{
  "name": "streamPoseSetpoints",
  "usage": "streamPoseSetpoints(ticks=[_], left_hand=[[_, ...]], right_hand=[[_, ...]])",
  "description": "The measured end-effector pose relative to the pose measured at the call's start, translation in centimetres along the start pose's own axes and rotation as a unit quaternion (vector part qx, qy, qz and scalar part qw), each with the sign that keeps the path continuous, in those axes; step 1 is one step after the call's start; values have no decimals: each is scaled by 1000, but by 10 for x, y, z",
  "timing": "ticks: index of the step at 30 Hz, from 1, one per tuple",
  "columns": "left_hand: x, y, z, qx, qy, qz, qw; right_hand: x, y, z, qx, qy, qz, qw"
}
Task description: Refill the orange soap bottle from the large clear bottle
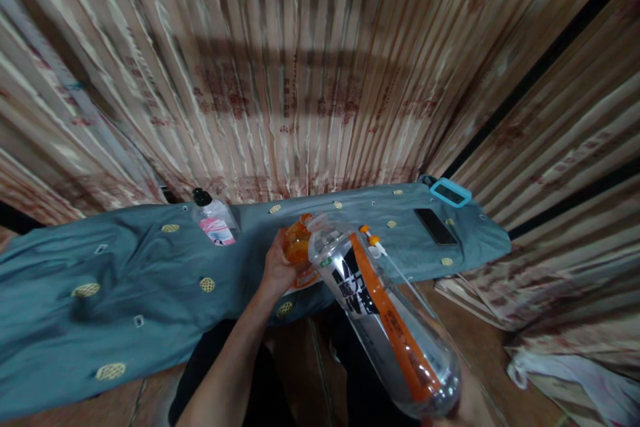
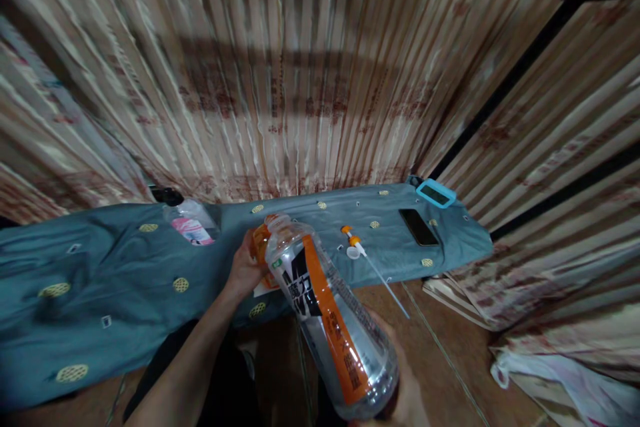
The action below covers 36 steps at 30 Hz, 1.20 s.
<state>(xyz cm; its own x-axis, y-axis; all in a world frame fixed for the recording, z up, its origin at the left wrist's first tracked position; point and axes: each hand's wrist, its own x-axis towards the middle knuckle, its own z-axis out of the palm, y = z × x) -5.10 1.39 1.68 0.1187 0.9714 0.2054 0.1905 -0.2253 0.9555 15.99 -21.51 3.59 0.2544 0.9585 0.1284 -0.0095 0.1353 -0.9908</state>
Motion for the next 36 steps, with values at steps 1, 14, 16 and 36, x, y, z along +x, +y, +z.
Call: streamPoseSetpoints(ticks=[1, 14, 16, 36], left_hand=[[0, 0, 0, 2, 0, 1, 1000], [0, -5, 0, 8, 2, 2, 1000], [0, -5, 0, 5, 3, 3, 1000], [0, -1, -1, 5, -1, 4, 1000]], right_hand=[[-1, 5, -2, 8, -1, -46, 999], [-2, -19, 10, 10, 13, 12, 1000], [-2, -20, 12, 35, 14, 20, 999], [-5, -14, 3, -23, 8, 43, 999]])
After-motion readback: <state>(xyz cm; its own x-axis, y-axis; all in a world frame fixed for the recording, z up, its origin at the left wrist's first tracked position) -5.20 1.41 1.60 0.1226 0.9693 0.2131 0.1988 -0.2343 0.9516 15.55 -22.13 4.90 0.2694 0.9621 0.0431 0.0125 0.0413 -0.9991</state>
